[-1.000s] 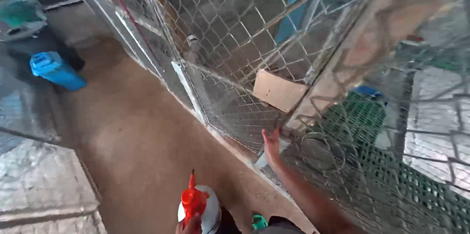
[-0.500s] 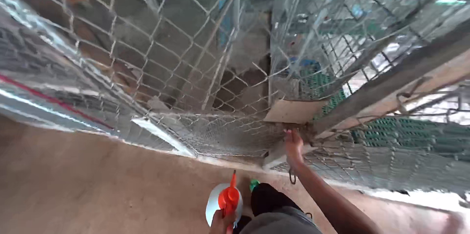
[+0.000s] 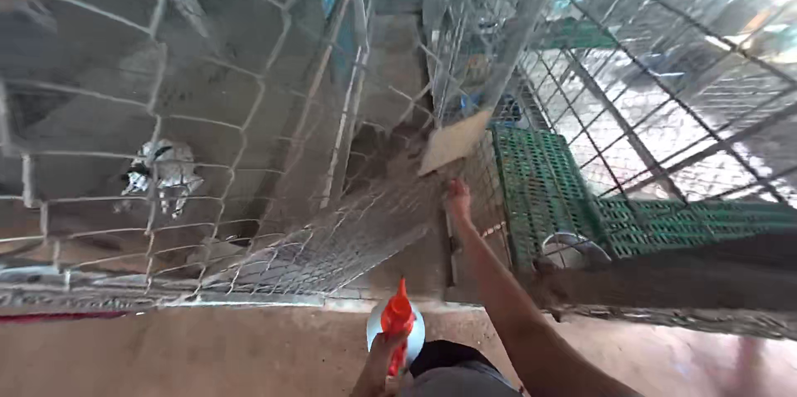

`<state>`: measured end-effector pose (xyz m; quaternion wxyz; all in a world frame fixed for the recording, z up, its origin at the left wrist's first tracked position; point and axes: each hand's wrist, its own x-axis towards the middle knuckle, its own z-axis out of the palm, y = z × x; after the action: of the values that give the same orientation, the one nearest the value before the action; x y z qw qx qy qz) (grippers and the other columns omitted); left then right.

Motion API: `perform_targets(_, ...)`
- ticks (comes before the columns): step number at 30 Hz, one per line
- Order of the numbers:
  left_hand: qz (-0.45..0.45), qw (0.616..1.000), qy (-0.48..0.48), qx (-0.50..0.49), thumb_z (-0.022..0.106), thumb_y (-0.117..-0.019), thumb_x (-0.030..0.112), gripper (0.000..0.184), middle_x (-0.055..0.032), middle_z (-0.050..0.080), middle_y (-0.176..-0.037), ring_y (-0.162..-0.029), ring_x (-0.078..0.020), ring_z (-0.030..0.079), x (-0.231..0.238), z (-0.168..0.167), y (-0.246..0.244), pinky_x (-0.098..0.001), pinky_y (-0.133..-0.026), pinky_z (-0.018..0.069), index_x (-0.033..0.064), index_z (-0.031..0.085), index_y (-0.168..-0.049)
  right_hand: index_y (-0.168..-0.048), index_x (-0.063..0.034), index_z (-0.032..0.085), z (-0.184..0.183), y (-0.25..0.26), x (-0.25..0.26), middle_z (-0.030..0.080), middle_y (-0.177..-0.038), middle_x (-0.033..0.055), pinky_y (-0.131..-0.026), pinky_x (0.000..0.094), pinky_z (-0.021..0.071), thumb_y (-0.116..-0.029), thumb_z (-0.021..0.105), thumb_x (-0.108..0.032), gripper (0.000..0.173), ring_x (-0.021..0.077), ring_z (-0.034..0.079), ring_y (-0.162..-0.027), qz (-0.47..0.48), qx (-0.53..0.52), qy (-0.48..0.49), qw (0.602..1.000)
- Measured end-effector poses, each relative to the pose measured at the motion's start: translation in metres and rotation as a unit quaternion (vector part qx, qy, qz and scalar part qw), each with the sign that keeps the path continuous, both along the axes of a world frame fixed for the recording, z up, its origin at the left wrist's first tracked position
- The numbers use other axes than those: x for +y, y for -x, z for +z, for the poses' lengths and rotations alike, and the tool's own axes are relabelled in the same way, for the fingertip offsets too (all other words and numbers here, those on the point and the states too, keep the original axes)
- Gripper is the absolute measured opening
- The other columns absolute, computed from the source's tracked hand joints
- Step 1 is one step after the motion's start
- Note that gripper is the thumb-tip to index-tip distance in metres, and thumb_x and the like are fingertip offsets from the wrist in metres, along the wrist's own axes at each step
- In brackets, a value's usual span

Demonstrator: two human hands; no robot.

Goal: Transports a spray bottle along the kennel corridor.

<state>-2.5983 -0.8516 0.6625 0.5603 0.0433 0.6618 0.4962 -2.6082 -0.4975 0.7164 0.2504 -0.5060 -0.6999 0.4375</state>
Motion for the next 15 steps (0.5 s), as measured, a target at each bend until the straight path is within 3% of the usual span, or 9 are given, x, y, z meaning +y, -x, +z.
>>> perform_targets(2, 0.015, 1.000, -0.023, -0.005, 0.062, -0.0960, 0.012, 0.014, -0.0010, 0.062, -0.068, -0.057, -0.0080, 0.060, 0.031, 0.004, 0.015, -0.0250, -0.057, 0.0532, -0.0008, 0.062, -0.100, -0.161, -0.0014, 0.028, 0.014, 0.028, 0.022, 0.019, -0.165, 0.0328, -0.119, 0.0549, 0.0361, -0.1079, 0.053, -0.026, 0.064, 0.0488, 0.034, -0.148, 0.073, -0.060, 0.018, 0.995)
perform_targets(3, 0.022, 0.999, -0.030, -0.001, 0.064, -0.0925, 0.008, 0.013, -0.0017, 0.063, -0.069, -0.058, -0.0082, 0.061, 0.046, 0.007, 0.025, -0.0249, -0.058, 0.0539, -0.0016, 0.061, -0.102, -0.163, -0.0023, 0.020, 0.021, 0.036, 0.024, 0.014, -0.167, 0.0324, -0.119, 0.0556, 0.0356, -0.1062, 0.057, -0.031, 0.074, 0.0485, 0.032, -0.150, 0.107, -0.068, 0.034, 0.991)
perform_targets(4, 0.028, 0.999, -0.031, -0.004, 0.064, -0.0928, 0.004, 0.015, -0.0033, 0.062, -0.072, -0.061, -0.0094, 0.060, 0.063, 0.012, 0.035, -0.0259, -0.060, 0.0539, -0.0034, 0.060, -0.105, -0.163, -0.0030, 0.021, 0.027, 0.040, 0.022, 0.022, -0.166, 0.0307, -0.118, 0.0545, 0.0380, -0.1047, 0.060, -0.032, 0.076, 0.0451, 0.038, -0.147, 0.136, -0.062, 0.057, 0.987)
perform_targets(6, 0.056, 0.998, -0.035, -0.009, 0.058, -0.0966, 0.003, 0.010, -0.0032, 0.062, -0.072, -0.061, -0.0091, 0.060, 0.096, 0.019, 0.051, -0.0252, -0.060, 0.0537, -0.0037, 0.060, -0.104, -0.153, -0.0010, 0.044, 0.032, 0.035, 0.013, 0.054, -0.147, 0.0248, -0.110, 0.0486, 0.0470, -0.1070, 0.056, -0.031, 0.056, 0.0338, 0.059, -0.130, 0.201, -0.060, 0.140, 0.968)
perform_targets(7, 0.069, 0.996, -0.045, -0.016, 0.053, -0.1002, 0.006, 0.010, -0.0017, 0.062, -0.069, -0.059, -0.0083, 0.060, 0.109, 0.022, 0.059, -0.0241, -0.058, 0.0534, -0.0019, 0.060, -0.101, -0.145, 0.0003, 0.053, 0.029, 0.030, 0.006, 0.064, -0.135, 0.0213, -0.103, 0.0443, 0.0511, -0.1096, 0.050, -0.030, 0.047, 0.0279, 0.065, -0.119, 0.225, -0.059, 0.195, 0.953)
perform_targets(9, 0.074, 0.993, -0.082, -0.032, 0.041, -0.1074, 0.016, 0.027, 0.0017, 0.061, -0.067, -0.057, -0.0062, 0.059, 0.133, 0.026, 0.078, -0.0224, -0.057, 0.0524, 0.0022, 0.061, -0.097, -0.132, 0.0044, 0.061, 0.023, 0.025, -0.009, 0.070, -0.117, 0.0182, -0.091, 0.0386, 0.0557, -0.1118, 0.044, -0.031, 0.044, 0.0214, 0.070, -0.101, 0.238, -0.036, 0.258, 0.936)
perform_targets(11, 0.061, 0.991, -0.113, -0.037, 0.030, -0.1102, 0.024, 0.038, 0.0034, 0.061, -0.066, -0.056, -0.0043, 0.058, 0.156, 0.029, 0.099, -0.0210, -0.056, 0.0520, 0.0043, 0.061, -0.097, -0.125, 0.0071, 0.064, 0.018, 0.030, -0.016, 0.071, -0.105, 0.0181, -0.085, 0.0395, 0.0572, -0.1107, 0.046, -0.030, 0.043, 0.0209, 0.069, -0.090, 0.240, -0.017, 0.241, 0.940)
perform_targets(13, 0.050, 0.992, -0.112, -0.038, 0.031, -0.1101, 0.023, 0.038, 0.0027, 0.061, -0.067, -0.057, -0.0044, 0.058, 0.178, 0.029, 0.118, -0.0209, -0.057, 0.0519, 0.0036, 0.061, -0.098, -0.121, 0.0051, 0.065, 0.019, 0.041, -0.013, 0.068, -0.096, 0.0151, -0.076, 0.0392, 0.0545, -0.1088, 0.051, -0.031, 0.041, 0.0191, 0.063, -0.079, 0.248, -0.024, 0.210, 0.945)
perform_targets(15, 0.027, 0.994, -0.102, -0.030, 0.034, -0.1099, 0.021, 0.034, 0.0027, 0.060, -0.068, -0.058, -0.0042, 0.057, 0.197, 0.028, 0.139, -0.0209, -0.058, 0.0515, 0.0028, 0.061, -0.098, -0.125, 0.0016, 0.065, 0.022, 0.058, -0.003, 0.069, -0.097, 0.0144, -0.075, 0.0409, 0.0545, -0.1060, 0.056, -0.034, 0.041, 0.0200, 0.064, -0.077, 0.244, -0.039, 0.191, 0.950)
